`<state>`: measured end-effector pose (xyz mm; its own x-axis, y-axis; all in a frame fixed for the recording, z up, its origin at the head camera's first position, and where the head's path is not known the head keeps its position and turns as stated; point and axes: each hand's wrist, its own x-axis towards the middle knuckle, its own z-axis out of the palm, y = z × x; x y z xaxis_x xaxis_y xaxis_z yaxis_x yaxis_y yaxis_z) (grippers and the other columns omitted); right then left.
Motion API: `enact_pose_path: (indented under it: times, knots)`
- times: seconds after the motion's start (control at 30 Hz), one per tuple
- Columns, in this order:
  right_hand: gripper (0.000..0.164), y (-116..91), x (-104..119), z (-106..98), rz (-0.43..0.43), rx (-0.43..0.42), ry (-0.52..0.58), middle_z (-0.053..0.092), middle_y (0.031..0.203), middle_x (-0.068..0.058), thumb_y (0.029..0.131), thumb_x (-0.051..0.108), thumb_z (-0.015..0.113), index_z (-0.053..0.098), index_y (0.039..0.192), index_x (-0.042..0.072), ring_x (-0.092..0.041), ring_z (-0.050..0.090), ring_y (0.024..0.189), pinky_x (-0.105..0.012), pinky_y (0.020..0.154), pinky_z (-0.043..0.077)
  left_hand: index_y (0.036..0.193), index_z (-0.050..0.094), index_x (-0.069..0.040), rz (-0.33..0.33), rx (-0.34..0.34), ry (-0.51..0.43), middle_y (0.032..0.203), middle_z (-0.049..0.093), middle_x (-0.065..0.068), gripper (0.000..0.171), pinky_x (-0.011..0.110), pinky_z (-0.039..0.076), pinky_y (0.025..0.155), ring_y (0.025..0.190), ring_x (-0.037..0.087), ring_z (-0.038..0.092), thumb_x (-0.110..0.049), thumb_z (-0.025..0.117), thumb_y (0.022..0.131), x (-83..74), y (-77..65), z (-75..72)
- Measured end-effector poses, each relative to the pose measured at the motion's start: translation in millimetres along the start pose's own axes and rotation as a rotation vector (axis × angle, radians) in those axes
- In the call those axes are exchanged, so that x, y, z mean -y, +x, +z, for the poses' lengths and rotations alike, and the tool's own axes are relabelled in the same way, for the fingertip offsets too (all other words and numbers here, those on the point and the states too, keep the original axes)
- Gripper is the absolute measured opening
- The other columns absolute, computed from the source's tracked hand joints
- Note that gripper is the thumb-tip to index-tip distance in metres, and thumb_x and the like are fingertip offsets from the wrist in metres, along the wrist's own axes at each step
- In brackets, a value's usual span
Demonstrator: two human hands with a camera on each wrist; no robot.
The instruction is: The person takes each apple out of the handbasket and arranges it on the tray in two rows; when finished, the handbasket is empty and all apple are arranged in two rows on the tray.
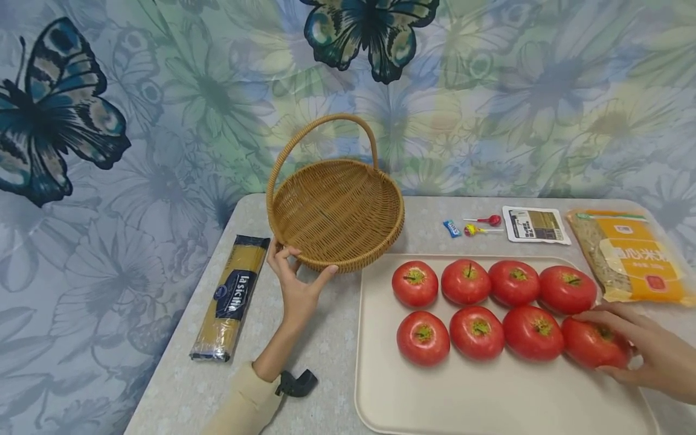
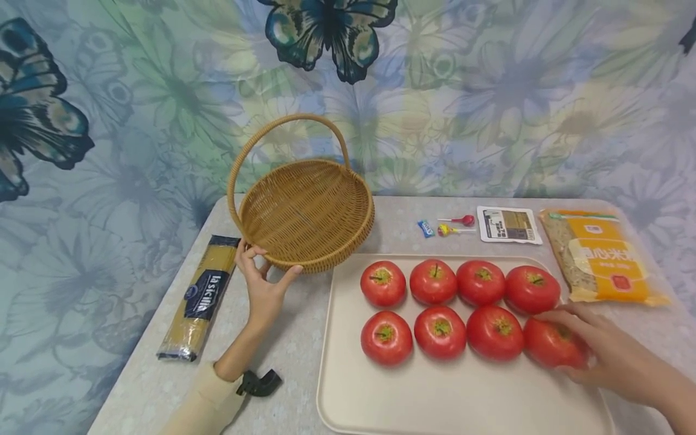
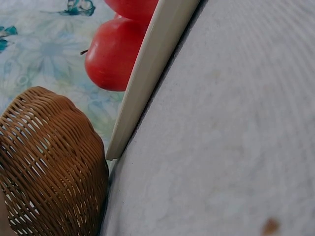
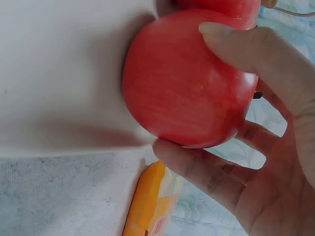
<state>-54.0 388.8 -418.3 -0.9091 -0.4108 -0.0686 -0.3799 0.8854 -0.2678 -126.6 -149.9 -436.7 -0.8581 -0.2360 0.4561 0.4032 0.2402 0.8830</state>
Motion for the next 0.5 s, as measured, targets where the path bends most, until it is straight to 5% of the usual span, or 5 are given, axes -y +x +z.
enact_pose_path:
  times: [0.1, 0.2, 0.37, 0.5]
  knots:
    - [0.08, -3.0, -2.3, 2.8, 0.016, 0.015, 0.032, 0.053, 0.119, -0.004, 0.051, 0.033, 0.094, 0.059, 0.123, 0.02, 0.016, 0.032, 0.096, -0.017, 0.062, 0.052, 0.112, 0.031, 0.012, 0.009, 0.001, -0.006, 0.156, -0.007, 0.022, 0.064, 0.063, 0.029, 0.108, 0.147, 0.046, 0.003, -0.003, 0.082, 0.076, 0.1, 1.1, 0.8]
    - [0.083, -6.5, -4.3, 5.1, 0.057, 0.049, 0.044, 0.051, 0.121, -0.008, 0.054, 0.031, 0.093, 0.057, 0.127, 0.017, 0.0, 0.045, 0.098, -0.018, 0.06, 0.052, 0.112, 0.031, 0.011, 0.009, 0.005, -0.008, 0.156, -0.007, 0.023, 0.064, 0.063, 0.029, 0.108, 0.147, 0.047, 0.003, -0.004, 0.082, 0.076, 0.5, 0.8, 1.5]
    - [0.09, -8.4, -5.4, 5.1, 0.115, 0.102, 0.077, 0.044, 0.128, -0.017, 0.059, 0.03, 0.091, 0.049, 0.136, 0.013, -0.037, 0.051, 0.103, -0.038, 0.067, 0.058, 0.113, 0.031, 0.012, 0.0, 0.004, 0.0, 0.156, -0.006, 0.023, 0.064, 0.063, 0.029, 0.107, 0.147, 0.047, 0.003, -0.002, 0.081, 0.076, 0.1, -0.4, 1.7]
    - [0.092, -8.5, -1.5, 2.6, 0.148, 0.079, 0.095, 0.04, 0.13, -0.023, 0.064, 0.034, 0.089, 0.045, 0.14, 0.009, -0.043, 0.048, 0.104, -0.056, 0.074, 0.054, 0.114, 0.032, 0.012, -0.026, 0.0, 0.012, 0.157, -0.006, 0.022, 0.063, 0.063, 0.029, 0.108, 0.148, 0.045, 0.004, -0.001, 0.081, 0.076, -0.6, -1.1, 0.5]
